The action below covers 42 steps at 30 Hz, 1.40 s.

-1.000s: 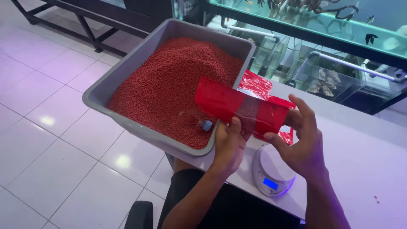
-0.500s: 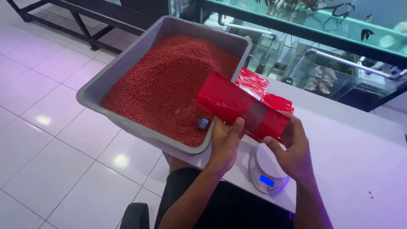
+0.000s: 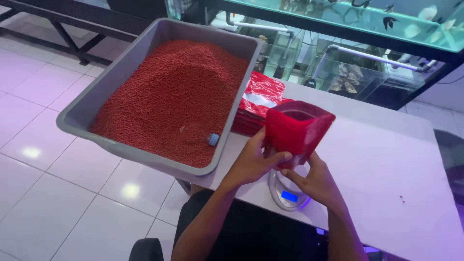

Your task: The person scoops red fish food pellets from a large bin into small red pouches, weighs each pouch on a digital scale, and then places the filled pouches into a separate container.

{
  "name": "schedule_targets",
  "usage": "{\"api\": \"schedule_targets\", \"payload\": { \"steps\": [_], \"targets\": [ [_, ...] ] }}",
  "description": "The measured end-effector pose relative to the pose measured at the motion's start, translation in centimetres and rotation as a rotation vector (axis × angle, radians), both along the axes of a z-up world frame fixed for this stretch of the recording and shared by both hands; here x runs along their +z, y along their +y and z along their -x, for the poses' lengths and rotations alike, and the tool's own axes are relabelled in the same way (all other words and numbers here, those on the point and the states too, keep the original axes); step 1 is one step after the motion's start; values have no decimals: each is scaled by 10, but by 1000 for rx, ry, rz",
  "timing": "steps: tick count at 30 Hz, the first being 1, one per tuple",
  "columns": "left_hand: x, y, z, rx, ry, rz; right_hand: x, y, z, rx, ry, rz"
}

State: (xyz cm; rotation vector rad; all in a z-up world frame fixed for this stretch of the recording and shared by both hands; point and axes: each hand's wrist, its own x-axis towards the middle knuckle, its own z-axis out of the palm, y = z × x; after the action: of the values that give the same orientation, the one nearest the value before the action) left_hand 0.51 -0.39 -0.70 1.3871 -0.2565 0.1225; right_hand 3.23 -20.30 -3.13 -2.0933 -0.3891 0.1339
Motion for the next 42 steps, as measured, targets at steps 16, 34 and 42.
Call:
{"api": "schedule_targets", "payload": {
  "steps": [16,34,42],
  "targets": [
    [-5,-31,-12,-219,-24,-311,15,-26,14,-82,118,251],
    [-32,-13,-31,-231,-118,-194,-19,-57,1,-41,-50,-247],
    [-37,-11,-33,-208,-133,-202,-11,-54,2,-36,-135,-356]
  ]
}}
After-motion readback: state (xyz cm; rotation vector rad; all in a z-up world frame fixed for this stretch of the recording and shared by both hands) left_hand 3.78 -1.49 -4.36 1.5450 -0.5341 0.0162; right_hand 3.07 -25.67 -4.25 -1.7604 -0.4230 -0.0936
